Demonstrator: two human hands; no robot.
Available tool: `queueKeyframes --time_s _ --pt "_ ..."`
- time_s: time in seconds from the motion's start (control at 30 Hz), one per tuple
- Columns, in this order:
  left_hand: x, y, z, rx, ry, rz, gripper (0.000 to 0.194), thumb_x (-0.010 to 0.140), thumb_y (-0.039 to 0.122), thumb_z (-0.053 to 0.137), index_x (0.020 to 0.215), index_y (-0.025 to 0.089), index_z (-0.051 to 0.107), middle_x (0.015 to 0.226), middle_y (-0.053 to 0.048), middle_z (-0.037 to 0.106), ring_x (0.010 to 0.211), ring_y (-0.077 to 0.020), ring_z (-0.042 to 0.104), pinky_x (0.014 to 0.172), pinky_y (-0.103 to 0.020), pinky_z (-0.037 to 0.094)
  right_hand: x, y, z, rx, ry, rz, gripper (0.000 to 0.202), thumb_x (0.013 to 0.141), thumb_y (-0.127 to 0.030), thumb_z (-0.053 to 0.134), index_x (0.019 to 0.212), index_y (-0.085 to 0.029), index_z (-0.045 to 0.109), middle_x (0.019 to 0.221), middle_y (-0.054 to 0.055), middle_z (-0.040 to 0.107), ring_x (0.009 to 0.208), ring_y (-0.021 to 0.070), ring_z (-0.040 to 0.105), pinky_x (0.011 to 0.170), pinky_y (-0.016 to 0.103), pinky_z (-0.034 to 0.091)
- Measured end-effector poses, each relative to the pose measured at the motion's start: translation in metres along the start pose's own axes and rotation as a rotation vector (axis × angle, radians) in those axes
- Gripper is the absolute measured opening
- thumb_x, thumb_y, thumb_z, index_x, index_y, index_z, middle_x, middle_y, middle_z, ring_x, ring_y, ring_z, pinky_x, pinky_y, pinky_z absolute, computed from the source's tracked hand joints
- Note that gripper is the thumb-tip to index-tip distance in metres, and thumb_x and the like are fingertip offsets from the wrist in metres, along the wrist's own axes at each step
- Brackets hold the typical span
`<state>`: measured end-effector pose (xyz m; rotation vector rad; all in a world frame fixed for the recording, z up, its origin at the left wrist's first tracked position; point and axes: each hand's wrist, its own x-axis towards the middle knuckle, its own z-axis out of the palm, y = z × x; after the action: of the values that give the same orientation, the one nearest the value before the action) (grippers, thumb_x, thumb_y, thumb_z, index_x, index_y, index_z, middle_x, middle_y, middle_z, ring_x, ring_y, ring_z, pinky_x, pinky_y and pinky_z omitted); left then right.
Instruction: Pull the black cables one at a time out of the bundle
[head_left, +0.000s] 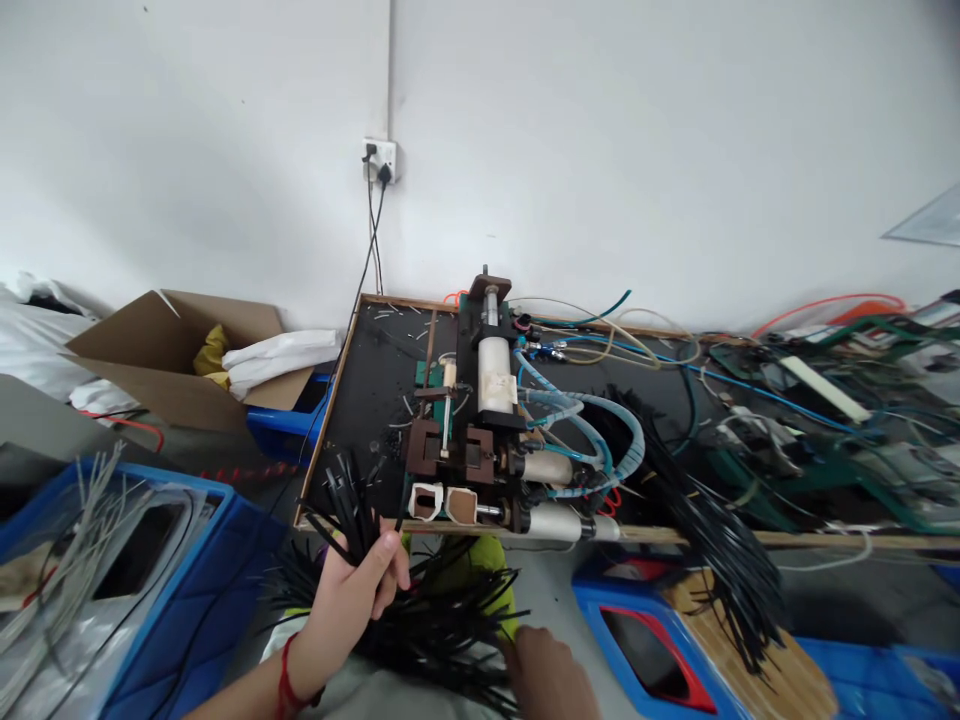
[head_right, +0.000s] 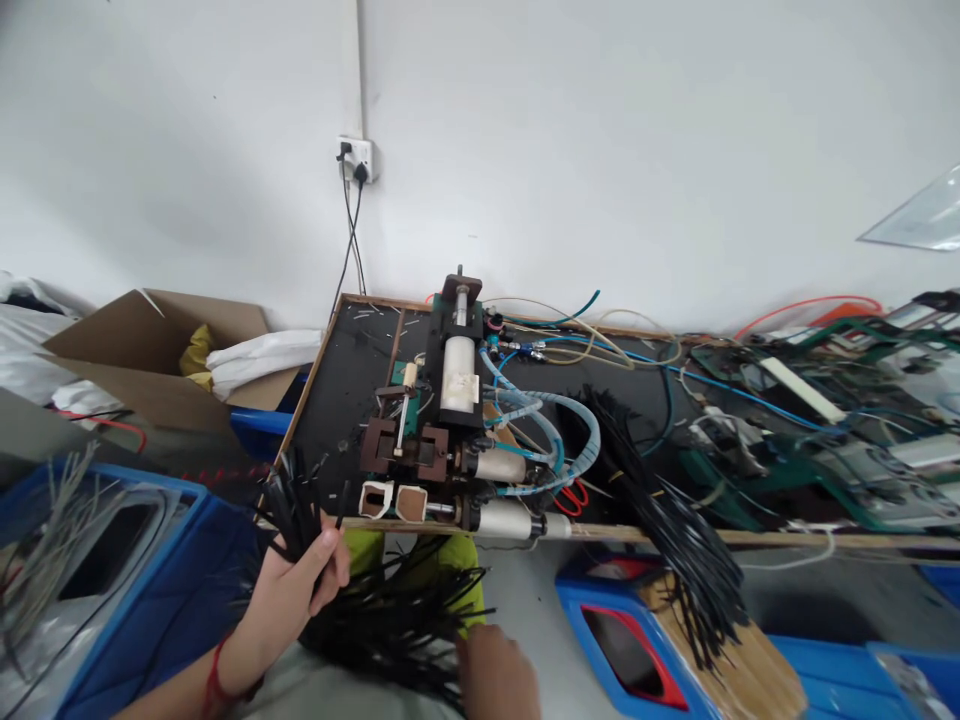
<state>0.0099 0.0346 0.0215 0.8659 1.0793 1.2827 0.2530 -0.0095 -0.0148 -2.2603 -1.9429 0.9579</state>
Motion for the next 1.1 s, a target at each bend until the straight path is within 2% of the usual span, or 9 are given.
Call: queueKeyframes --time_s 0.1,0.17,0.23,0.37,0.5,0.63,0.83,0.97,1.1 --pt "0.0 0.005 0.004 0.03 -0.041 -0.033 0.054 0.092 0.063 0.062 0.065 0.017 0.056 0.053 0.0 0.06 0.032 -0.0037 0.033 0.035 -0.02 0.019 0.0 -0.002 -0.014 -0.018 0.235 0.013 0.035 0.096 -0.03 0.057 0.065 -0.02 0.07 0.064 0.016 0.073 0.061 0.0294 0.071 0.057 0.034 0.043" --pt "-0.001 0.006 0.007 0.073 -0.1 -0.054 0.06 0.09 0.069 0.061 0.06 0.017 0.056 0.048 0.001 0.055 0.032 -0.004 0.031 0.035 -0.02 0.018 -0.002 -0.033 -0.022 0.208 0.446 -0.203 0.036 0.099 -0.04 0.055 0.075 -0.021 0.074 0.067 0.011 0.074 0.062 0.0253 0.07 0.061 0.033 0.046" --pt "-0.004 0.005 0.01 0.11 -0.142 -0.065 0.061 0.088 0.07 0.062 0.058 0.017 0.058 0.044 0.003 0.048 0.033 -0.0047 0.03 0.035 -0.02 0.018 -0.004 -0.075 -0.028 0.534 0.506 -0.445 0.031 0.1 -0.041 0.055 0.093 -0.021 0.077 0.083 0.009 0.078 0.074 0.0235 0.072 0.068 0.03 0.051" --pt "-0.009 0.0 0.011 0.157 -0.135 -0.031 0.052 0.089 0.064 0.065 0.067 0.017 0.066 0.044 0.002 0.051 0.035 -0.0092 0.041 0.035 -0.021 0.03 -0.003 -0.131 -0.028 0.857 0.398 -0.581 0.031 0.101 -0.037 0.057 0.078 -0.022 0.072 0.071 0.002 0.066 0.064 0.0177 0.062 0.061 0.027 0.049" --pt "-0.007 0.005 0.008 0.154 0.1 0.096 0.044 0.094 0.056 0.063 0.075 0.018 0.07 0.063 -0.007 0.071 0.057 -0.019 0.066 0.055 -0.028 0.054 0.002 -0.127 -0.014 1.085 0.472 -0.482 0.036 0.106 -0.04 0.046 0.08 -0.022 0.063 0.071 0.002 0.065 0.063 0.0169 0.061 0.061 0.026 0.048" --pt "-0.001 0.01 0.007 0.123 0.175 0.061 0.041 0.091 0.058 0.067 0.096 0.017 0.071 0.047 0.007 0.051 0.038 -0.0093 0.039 0.038 -0.019 0.033 0.005 -0.114 0.001 0.882 0.299 -0.49 0.034 0.106 -0.038 0.046 0.077 -0.023 0.058 0.048 -0.006 0.05 0.043 0.0135 0.047 0.049 0.025 0.036" --pt "0.003 0.005 0.008 0.147 0.125 -0.001 0.038 0.085 0.052 0.077 0.078 0.015 0.069 0.048 0.006 0.045 0.042 -0.008 0.036 0.041 -0.02 0.027 0.003 -0.11 -0.001 0.737 0.128 -0.563 0.031 0.105 -0.038 0.047 0.087 -0.022 0.067 0.06 -0.001 0.063 0.054 0.0158 0.059 0.057 0.026 0.04" --pt "0.007 0.0 0.006 0.057 0.196 0.066 0.029 0.092 0.045 0.072 0.093 0.017 0.068 0.047 0.01 0.04 0.041 -0.0072 0.033 0.041 -0.02 0.025 0.003 -0.1 0.009 1.009 -0.047 -0.521 0.048 0.105 -0.05 0.046 0.071 -0.02 0.063 0.055 0.002 0.064 0.055 0.0159 0.059 0.059 0.026 0.041" --pt "0.009 0.005 0.011 -0.103 0.193 0.035 0.035 0.093 0.049 0.071 0.108 0.018 0.065 0.052 0.011 0.037 0.043 -0.0059 0.027 0.041 -0.018 0.023 0.009 -0.104 0.028 1.702 -0.095 -0.399 0.046 0.102 -0.055 0.052 0.068 -0.023 0.053 0.042 -0.007 0.045 0.042 0.0121 0.032 0.049 0.026 0.028"
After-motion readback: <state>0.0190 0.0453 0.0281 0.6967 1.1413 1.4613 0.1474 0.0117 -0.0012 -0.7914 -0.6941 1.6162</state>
